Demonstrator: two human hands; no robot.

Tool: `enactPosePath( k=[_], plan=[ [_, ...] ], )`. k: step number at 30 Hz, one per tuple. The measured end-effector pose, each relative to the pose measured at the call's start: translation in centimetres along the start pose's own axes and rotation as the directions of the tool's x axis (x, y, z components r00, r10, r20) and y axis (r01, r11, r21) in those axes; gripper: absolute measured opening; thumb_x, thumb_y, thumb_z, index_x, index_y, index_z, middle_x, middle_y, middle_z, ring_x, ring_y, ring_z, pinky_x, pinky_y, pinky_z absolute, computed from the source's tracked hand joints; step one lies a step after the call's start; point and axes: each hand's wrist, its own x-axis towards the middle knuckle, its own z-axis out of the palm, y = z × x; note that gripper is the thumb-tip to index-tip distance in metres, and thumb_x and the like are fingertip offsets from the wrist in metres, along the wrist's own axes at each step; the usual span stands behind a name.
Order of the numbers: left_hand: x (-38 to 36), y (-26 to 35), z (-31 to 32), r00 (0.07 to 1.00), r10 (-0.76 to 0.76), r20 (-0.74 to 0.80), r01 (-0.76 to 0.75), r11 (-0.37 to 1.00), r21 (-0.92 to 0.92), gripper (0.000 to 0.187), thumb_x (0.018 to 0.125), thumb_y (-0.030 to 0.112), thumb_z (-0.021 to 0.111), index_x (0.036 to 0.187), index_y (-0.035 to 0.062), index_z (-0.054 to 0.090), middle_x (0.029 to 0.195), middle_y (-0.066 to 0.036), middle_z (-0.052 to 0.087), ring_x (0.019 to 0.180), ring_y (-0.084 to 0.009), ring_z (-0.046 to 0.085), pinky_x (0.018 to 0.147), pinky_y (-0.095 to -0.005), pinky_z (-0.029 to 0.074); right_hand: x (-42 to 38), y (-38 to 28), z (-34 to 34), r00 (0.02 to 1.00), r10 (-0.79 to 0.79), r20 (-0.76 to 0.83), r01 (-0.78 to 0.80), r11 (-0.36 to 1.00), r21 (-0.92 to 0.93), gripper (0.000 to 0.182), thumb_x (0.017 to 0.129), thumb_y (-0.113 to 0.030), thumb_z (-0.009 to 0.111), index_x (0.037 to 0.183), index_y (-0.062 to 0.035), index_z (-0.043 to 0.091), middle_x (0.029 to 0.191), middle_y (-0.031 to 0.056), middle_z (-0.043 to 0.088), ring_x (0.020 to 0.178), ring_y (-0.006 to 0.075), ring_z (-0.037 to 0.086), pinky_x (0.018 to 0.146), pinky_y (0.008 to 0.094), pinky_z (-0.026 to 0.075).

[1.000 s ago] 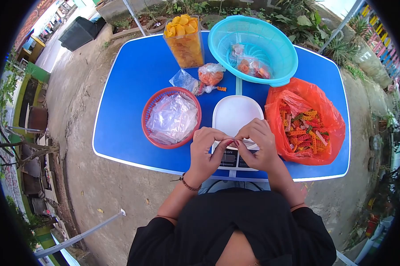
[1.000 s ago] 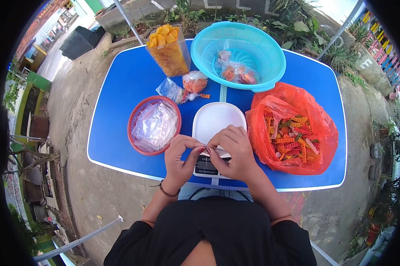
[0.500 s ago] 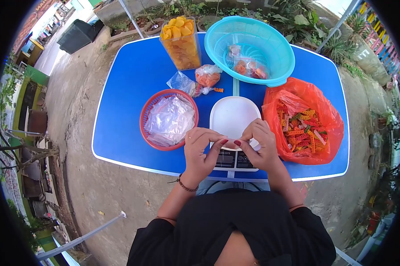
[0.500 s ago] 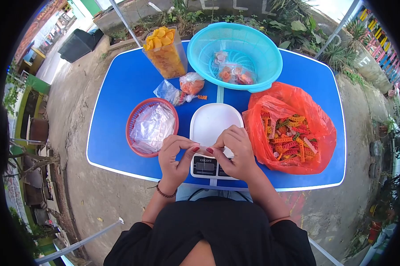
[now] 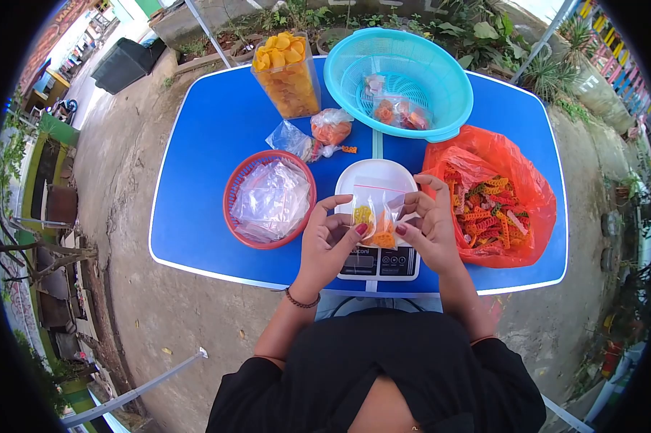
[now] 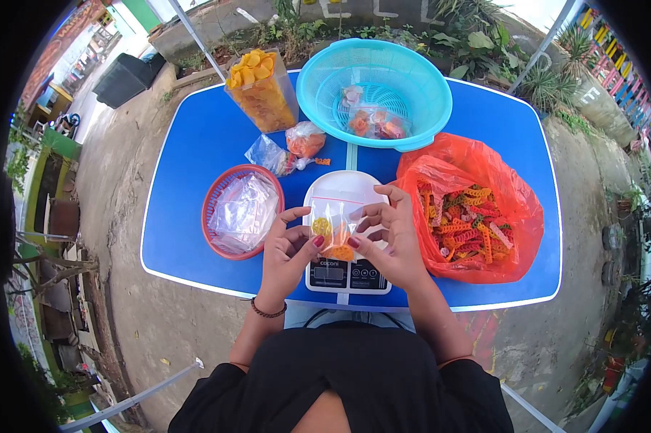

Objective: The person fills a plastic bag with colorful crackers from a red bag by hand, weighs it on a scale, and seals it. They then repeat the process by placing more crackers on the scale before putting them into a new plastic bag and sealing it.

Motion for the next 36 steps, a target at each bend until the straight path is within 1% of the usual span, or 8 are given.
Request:
enactPosePath(
  k=[3,4,12,16,20,23,29,36],
  plan=[
    [0.4,-0.7,0.1,1.000,-0.019,-0.025,0.019,1.000,0.020,0.050,0.095,0.003,0.070,0.138,0.0020,0.045,0.100,-0.008,0.070,0.089,-0.0113,0.069,0.077,-0.0228,0.054,-0.8,0.5,-0.5,0.980,0.135,0.149,-0.127,0.990,-0.059,0.062,0.087,0.000,0.076,0.136,0.0007,0.038,0.129,0.0103,0.043,0.093,0.0133,0.064,0.077,0.0242,0.053],
    [0.6,-1.3,0.0,1.000,-0.004,-0.015,0.005,1.000,0.022,0.049,0.095,0.002,0.070,0.137,0.0021,0.046,0.103,-0.009,0.069,0.090,-0.0118,0.069,0.077,-0.0229,0.054,-1.1,1.2,-0.5,0.990,0.096,0.102,-0.098,0.995,0.010,0.053,0.089,0.002,0.073,0.131,0.0009,0.040,0.115,0.0078,0.055,0.095,0.0124,0.065,0.076,0.0234,0.054],
    [6.3,-0.8,1.9,0.968,0.246,0.052,-0.252,0.957,0.144,0.020,0.092,-0.012,0.062,0.110,-0.0035,0.066,0.126,-0.013,0.061,0.105,-0.0185,0.070,0.090,-0.0276,0.057,3.2,-0.4,-0.6,0.964,-0.221,-0.149,0.184,0.956,-0.227,0.015,0.090,0.005,0.070,0.099,0.0032,0.059,0.087,0.0044,0.065,0.082,0.0088,0.066,0.072,0.0228,0.054],
    [11.9,-0.2,3.5,0.943,0.332,0.008,-0.326,0.920,0.220,0.025,0.089,-0.007,0.065,0.113,-0.0003,0.070,0.124,-0.017,0.065,0.108,-0.0246,0.071,0.094,-0.0347,0.057,8.1,-0.4,-1.7,0.933,-0.283,-0.222,0.183,0.905,-0.384,0.017,0.088,0.006,0.070,0.105,0.0045,0.066,0.093,0.0100,0.069,0.089,0.0147,0.072,0.070,0.0267,0.058],
    [15.2,0.5,3.7,0.852,0.475,0.220,-0.473,0.518,0.713,0.039,0.088,0.007,0.070,0.127,0.0088,0.070,0.140,-0.027,0.058,0.127,-0.0462,0.056,0.109,-0.0483,0.043,10.8,-0.2,-2.3,0.917,-0.355,-0.181,0.190,0.790,-0.583,0.032,0.088,0.008,0.067,0.120,0.0057,0.066,0.113,0.0200,0.070,0.099,0.0238,0.072,0.076,0.0320,0.060],
    [15.2,0.0,4.1,0.826,0.488,0.282,-0.460,0.293,0.838,0.037,0.089,0.007,0.068,0.126,0.0108,0.071,0.141,-0.025,0.058,0.128,-0.0442,0.057,0.108,-0.0474,0.043,11.0,1.1,-3.0,0.930,-0.352,-0.103,0.208,0.738,-0.642,0.038,0.086,0.009,0.065,0.124,0.0053,0.065,0.123,0.0235,0.067,0.104,0.0308,0.071,0.082,0.0356,0.060],
    [12.2,1.1,2.7,0.833,0.482,0.270,-0.490,0.420,0.764,0.035,0.090,0.008,0.068,0.125,0.0093,0.071,0.141,-0.022,0.059,0.132,-0.0413,0.054,0.108,-0.0492,0.041,9.3,-0.2,-0.5,0.891,-0.450,0.054,0.356,0.620,-0.699,0.036,0.084,0.009,0.065,0.119,0.0048,0.067,0.121,0.0215,0.068,0.102,0.0359,0.070,0.085,0.0382,0.058],
    [4.7,3.7,-2.9,0.861,0.498,0.106,-0.269,0.267,0.926,0.032,0.088,0.010,0.072,0.119,0.0107,0.073,0.136,-0.011,0.065,0.130,-0.0321,0.056,0.111,-0.0478,0.033,8.3,-0.1,6.2,0.898,-0.323,0.298,0.437,0.716,-0.544,0.030,0.084,0.006,0.066,0.114,0.0035,0.066,0.112,0.0194,0.068,0.098,0.0363,0.068,0.085,0.0399,0.056]
  ],
)
